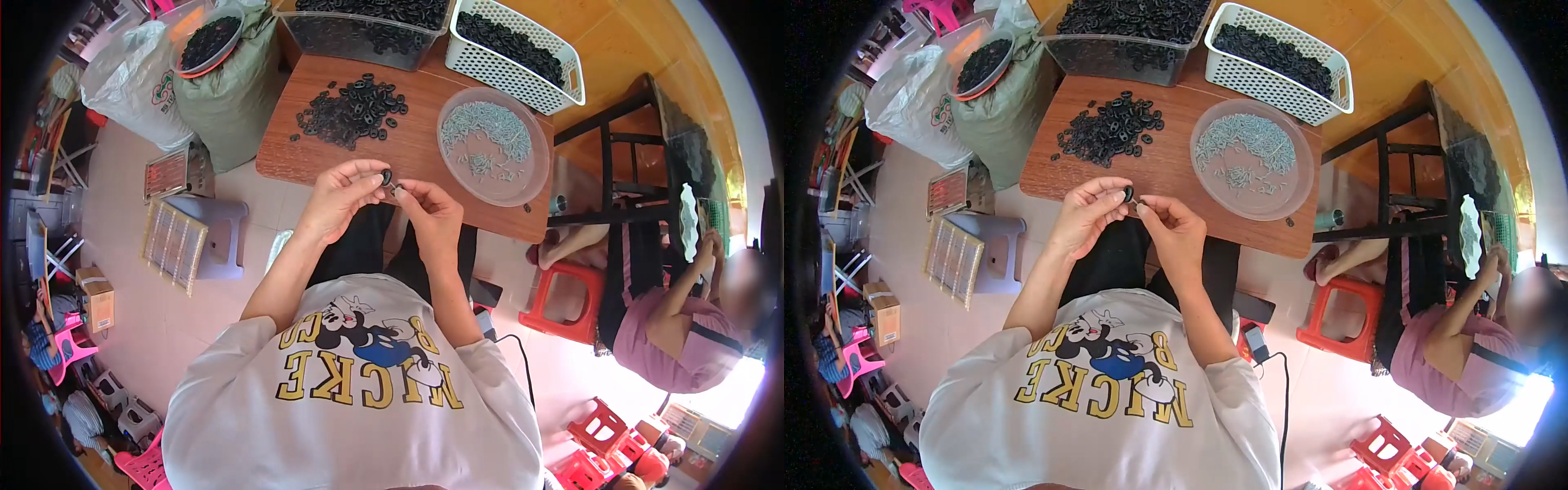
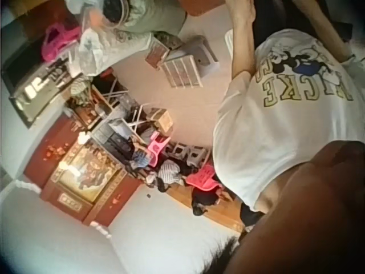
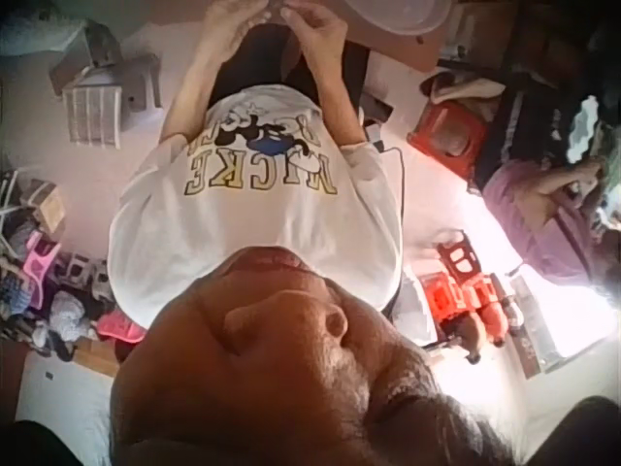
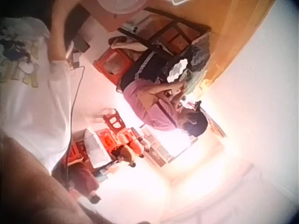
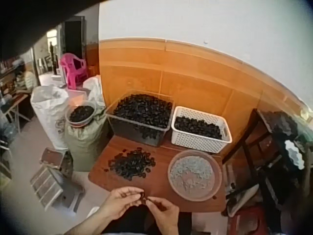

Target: The person assembles small black plastic components by hand at a table.

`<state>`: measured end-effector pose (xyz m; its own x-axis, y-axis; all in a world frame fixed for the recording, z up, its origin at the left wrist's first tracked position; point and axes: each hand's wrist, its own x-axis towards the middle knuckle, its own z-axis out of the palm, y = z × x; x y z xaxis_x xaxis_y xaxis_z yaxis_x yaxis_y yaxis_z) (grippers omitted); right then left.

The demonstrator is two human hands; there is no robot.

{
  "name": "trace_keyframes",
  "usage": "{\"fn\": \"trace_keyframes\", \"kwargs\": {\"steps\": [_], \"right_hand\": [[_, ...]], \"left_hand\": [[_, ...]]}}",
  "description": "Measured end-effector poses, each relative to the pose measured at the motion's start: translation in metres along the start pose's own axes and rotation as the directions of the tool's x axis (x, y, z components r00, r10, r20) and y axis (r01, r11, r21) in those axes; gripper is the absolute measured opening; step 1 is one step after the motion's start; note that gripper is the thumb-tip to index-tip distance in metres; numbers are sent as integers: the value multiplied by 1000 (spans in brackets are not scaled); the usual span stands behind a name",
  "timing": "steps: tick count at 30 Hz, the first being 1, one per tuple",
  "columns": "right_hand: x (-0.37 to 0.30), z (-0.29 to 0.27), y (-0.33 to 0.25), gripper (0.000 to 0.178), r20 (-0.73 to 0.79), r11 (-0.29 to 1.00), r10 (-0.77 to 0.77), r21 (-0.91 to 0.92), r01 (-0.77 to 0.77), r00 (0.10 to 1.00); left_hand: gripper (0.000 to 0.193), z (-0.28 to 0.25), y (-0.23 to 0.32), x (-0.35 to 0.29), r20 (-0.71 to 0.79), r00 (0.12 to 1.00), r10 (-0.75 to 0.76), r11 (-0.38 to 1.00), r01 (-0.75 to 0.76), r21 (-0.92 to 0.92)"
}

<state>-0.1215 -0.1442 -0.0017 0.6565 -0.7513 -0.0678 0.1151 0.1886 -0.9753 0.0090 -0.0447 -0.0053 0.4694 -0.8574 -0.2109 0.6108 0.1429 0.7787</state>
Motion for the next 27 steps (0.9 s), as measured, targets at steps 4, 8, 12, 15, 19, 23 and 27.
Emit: {"fn": "trace_keyframes", "kwargs": {"steps": [4, 8, 12, 15, 19, 23, 27], "right_hand": [[0, 0, -2, 16, -2, 992, -1, -129, 1, 1000], [-1, 2, 0, 15, -3, 998, 10, -59, -11, 1000], [-3, 3, -1, 15, -2, 997, 19, -75, -19, 1000], [-4, 3, 0, 15, -29, 992, 16, -124, -20, 999], [-4, 5, 0, 14, -34, 997, 21, -79, -24, 999], [-5, 6, -1, 14, -23, 994, 29, -107, -31, 999], [-5, 6, 5, 17, -28, 997, 22, -68, -24, 999]], "left_hand": [[23, 2, 2, -3, -16, 999, 43, 993, -41, 113], [22, 4, 2, -5, -30, 998, 57, 979, -50, 197], [21, 5, -1, -5, -42, 992, 123, 971, -111, 211], [21, 4, -1, -5, -73, 990, 120, 979, -105, 175], [19, 4, -3, -5, -62, 990, 129, 976, -116, 185], [20, 6, -4, -7, -72, 988, 137, 967, -118, 224], [21, 10, -5, -7, -63, 983, 175, 936, -147, 319]]}}
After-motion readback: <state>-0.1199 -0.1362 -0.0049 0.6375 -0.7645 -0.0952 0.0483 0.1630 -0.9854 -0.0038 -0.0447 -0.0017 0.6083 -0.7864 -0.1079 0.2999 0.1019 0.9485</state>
